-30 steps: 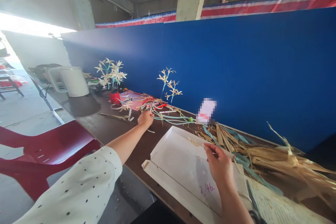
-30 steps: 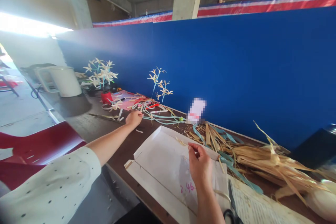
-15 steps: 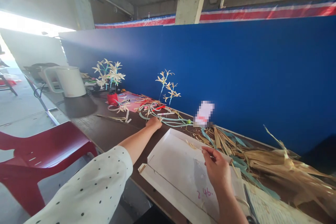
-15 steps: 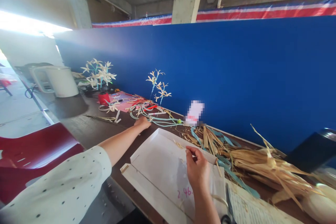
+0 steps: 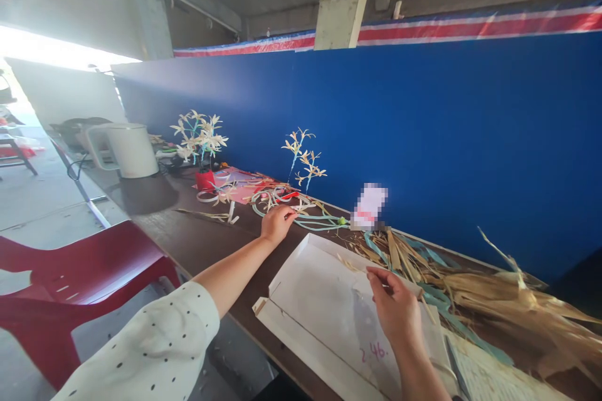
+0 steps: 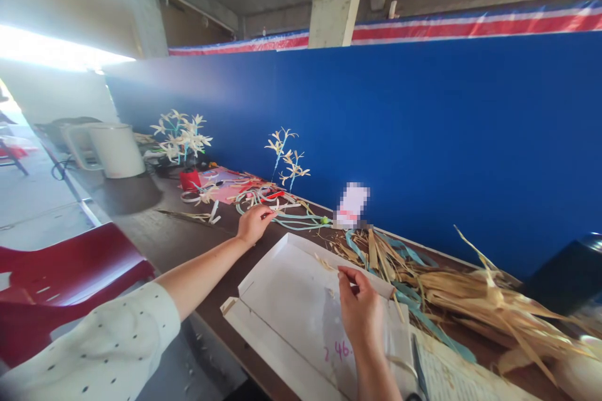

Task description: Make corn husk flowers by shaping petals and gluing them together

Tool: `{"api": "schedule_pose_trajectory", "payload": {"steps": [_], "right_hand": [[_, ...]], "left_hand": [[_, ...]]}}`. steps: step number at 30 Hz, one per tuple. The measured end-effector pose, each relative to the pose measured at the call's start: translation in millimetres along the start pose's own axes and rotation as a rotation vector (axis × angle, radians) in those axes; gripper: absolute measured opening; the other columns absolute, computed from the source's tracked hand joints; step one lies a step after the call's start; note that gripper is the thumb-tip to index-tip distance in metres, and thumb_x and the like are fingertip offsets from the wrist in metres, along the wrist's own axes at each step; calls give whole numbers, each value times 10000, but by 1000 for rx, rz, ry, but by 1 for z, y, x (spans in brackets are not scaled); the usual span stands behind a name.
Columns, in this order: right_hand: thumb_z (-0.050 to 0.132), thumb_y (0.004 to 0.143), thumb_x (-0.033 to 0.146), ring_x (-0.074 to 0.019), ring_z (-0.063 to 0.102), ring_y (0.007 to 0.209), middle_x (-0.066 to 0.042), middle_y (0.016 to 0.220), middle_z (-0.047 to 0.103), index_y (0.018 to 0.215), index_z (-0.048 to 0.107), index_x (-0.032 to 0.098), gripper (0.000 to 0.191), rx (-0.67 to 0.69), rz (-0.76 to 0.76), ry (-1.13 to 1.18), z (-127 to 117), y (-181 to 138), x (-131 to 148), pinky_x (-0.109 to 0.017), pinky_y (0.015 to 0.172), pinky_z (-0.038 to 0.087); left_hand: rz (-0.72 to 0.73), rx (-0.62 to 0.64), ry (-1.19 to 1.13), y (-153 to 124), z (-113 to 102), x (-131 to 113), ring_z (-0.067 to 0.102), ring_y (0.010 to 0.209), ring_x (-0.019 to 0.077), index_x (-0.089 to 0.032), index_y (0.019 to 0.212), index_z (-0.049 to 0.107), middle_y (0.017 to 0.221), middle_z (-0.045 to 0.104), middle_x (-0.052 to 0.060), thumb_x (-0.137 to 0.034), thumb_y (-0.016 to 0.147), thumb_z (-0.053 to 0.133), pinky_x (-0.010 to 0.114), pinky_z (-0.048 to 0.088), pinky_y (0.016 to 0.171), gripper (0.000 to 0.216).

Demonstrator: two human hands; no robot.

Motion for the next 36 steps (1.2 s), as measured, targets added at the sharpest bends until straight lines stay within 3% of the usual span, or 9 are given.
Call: {"api": "schedule_pose_trajectory", "payload": {"steps": [11, 15, 18, 21, 28, 36], "right_hand": [[552, 690, 480, -176, 553, 519, -41, 655, 653, 882, 682, 168, 389, 1, -4, -13, 1, -2, 4, -292, 537, 449], [537, 706, 484, -181, 567, 542, -34, 677, 659, 900, 678, 185, 383, 4, 8, -45, 1, -2, 2, -290, 542, 446], [538, 698, 484, -180, 559, 517, -39, 664, 658, 880, 679, 178, 382, 1, 2, -41, 1, -2, 5, -293, 530, 440], [544, 681, 485, -182, 556, 510, -45, 669, 664, 849, 679, 174, 378, -1, -11, -13, 0, -3, 11, -299, 529, 446], [542, 688, 474, -184, 566, 524, -47, 696, 675, 838, 683, 184, 356, -14, -26, -33, -1, -2, 11, -303, 549, 450], [539, 686, 486, -180, 564, 530, -42, 699, 666, 870, 678, 176, 386, 5, 5, -22, 0, -1, 6, -295, 543, 459]], "left_hand": [[64, -22, -10, -1, 0, 0, 566, 938, 159, -210, 806, 674, 920, 667, 38, -365, 814, 574, 247, 404, 870, 184], [-85, 6, -28, 3, 3, 10, 586, 849, 145, -213, 795, 666, 900, 668, 17, -361, 778, 609, 227, 429, 763, 160], [-301, 119, -37, 7, 12, 23, 604, 792, 140, -229, 821, 668, 872, 684, -8, -404, 769, 592, 225, 436, 702, 198], [-415, 215, -29, 10, 20, 33, 617, 747, 141, -231, 822, 681, 812, 695, -13, -431, 745, 595, 221, 434, 643, 231], [-483, 320, 20, 15, 36, 49, 630, 671, 163, -214, 679, 703, 678, 692, 14, -427, 678, 642, 232, 427, 574, 222], [-471, 306, 57, 9, 37, 49, 640, 782, 181, -227, 778, 711, 791, 712, 32, -421, 721, 600, 233, 437, 634, 230]]}}
Point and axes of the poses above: each hand's wrist, its own y-axis towards the middle knuckle, its own z-axis out of the palm, x = y × z, the point moved 6 cm from there along y, towards the middle knuckle
